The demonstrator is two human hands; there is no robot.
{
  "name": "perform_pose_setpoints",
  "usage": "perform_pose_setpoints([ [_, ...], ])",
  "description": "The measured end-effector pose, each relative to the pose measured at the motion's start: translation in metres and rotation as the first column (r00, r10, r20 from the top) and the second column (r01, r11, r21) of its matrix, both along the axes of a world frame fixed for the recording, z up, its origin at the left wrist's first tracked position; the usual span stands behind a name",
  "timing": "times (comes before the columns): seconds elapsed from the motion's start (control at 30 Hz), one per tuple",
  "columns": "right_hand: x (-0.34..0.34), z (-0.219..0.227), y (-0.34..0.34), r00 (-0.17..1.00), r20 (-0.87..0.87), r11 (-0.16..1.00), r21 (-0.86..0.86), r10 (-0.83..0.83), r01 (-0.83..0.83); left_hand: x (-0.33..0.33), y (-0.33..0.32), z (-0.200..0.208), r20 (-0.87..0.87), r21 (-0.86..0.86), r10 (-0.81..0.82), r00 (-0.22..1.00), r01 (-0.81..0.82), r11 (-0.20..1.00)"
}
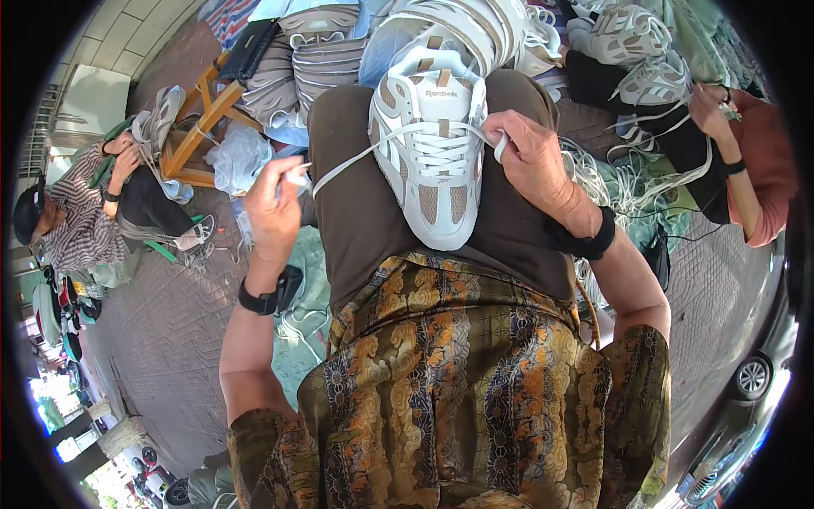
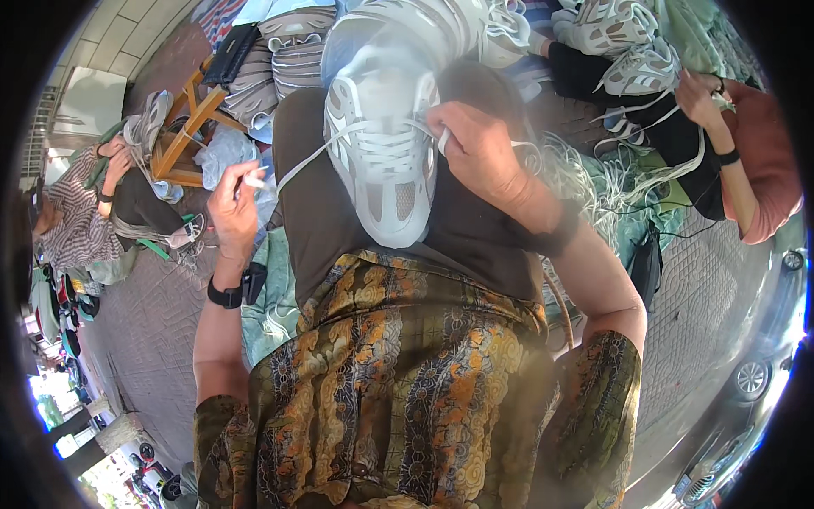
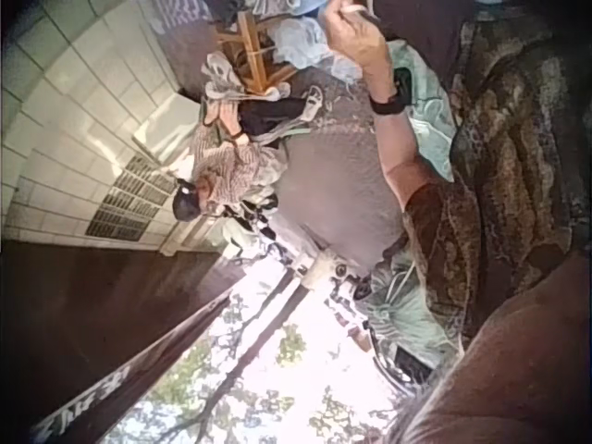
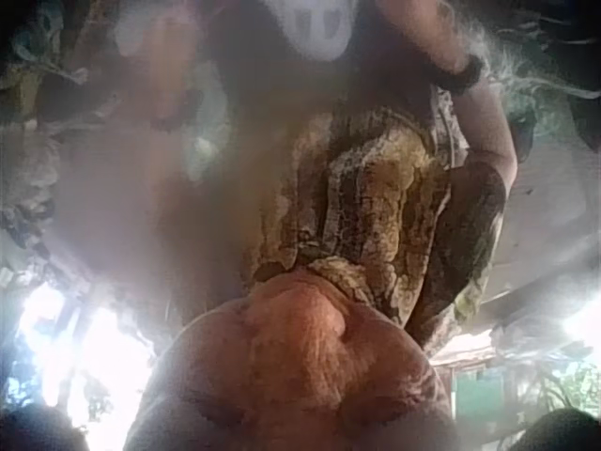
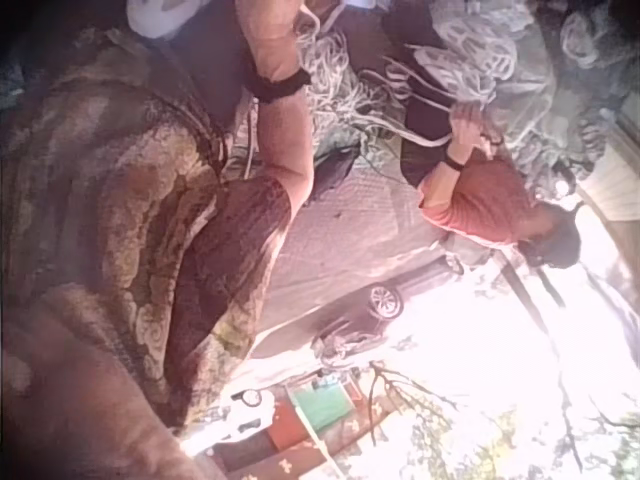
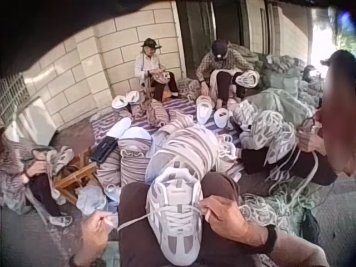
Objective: The person threads white shoelaces through the eyelets of a white sneaker held on their lap. They pull the laces tight and arrange them across the shoe repeatedly, working on a single shoe while surrounded by piles of similar footwear.
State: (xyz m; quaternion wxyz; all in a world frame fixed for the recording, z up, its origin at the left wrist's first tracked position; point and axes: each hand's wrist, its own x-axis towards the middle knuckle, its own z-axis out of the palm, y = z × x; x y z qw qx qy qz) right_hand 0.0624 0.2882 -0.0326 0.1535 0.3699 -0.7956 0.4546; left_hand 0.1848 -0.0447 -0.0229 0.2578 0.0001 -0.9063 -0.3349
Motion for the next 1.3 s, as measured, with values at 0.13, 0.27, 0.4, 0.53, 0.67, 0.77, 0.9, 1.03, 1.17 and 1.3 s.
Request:
perform_pose_setpoints([
  [0.13, -0.001, 0.003, 0.000, 0.998, 0.066, 1.000, 0.016, -0.009, 0.008, -0.028, 0.041, 0.013, -0.009, 0.130, -0.131, 0.991, 0.131, 0.983],
  [0.27, 0.001, 0.011, 0.000, 0.994, 0.101, 0.999, 0.023, 0.030, -0.033, -0.051, 0.070, 0.018, -0.100, 0.242, -0.253, 0.962, 0.270, 0.932],
  [0.4, 0.000, 0.008, -0.002, 0.992, 0.125, 1.000, 0.006, 0.014, -0.015, -0.063, 0.082, 0.017, -0.075, 0.262, -0.285, 0.956, 0.294, 0.919],
  [0.53, -0.005, 0.011, -0.005, 0.993, 0.109, 0.996, 0.073, 0.036, -0.044, -0.061, 0.089, 0.010, -0.057, 0.225, -0.280, 0.958, 0.286, 0.931],
  [0.67, -0.006, 0.020, -0.008, 0.987, 0.162, 0.990, 0.134, 0.020, -0.042, -0.061, 0.095, 0.015, -0.121, 0.125, -0.278, 0.953, 0.292, 0.948],
  [0.77, -0.012, 0.010, -0.006, 0.983, 0.180, 0.994, 0.099, 0.029, -0.048, -0.065, 0.097, 0.016, -0.141, 0.132, -0.260, 0.955, 0.278, 0.951],
  [0.9, -0.010, 0.011, -0.006, 0.979, 0.204, 0.992, 0.125, 0.007, -0.034, -0.066, 0.096, 0.012, -0.181, -0.087, -0.294, 0.939, 0.283, 0.955],
  [1.03, -0.008, 0.016, -0.007, 0.976, 0.216, 0.993, 0.102, 0.030, -0.053, -0.060, 0.095, 0.013, -0.134, -0.071, -0.314, 0.940, 0.307, 0.949],
  [1.17, -0.007, 0.015, -0.006, 0.973, 0.227, 0.995, 0.082, 0.030, -0.050, -0.062, 0.095, 0.019, -0.014, 0.085, -0.324, 0.946, 0.324, 0.942],
  [1.3, -0.009, 0.016, -0.006, 0.979, 0.200, 0.993, 0.108, 0.027, -0.049, -0.066, 0.096, 0.027, -0.006, -0.011, -0.351, 0.936, 0.351, 0.936],
])
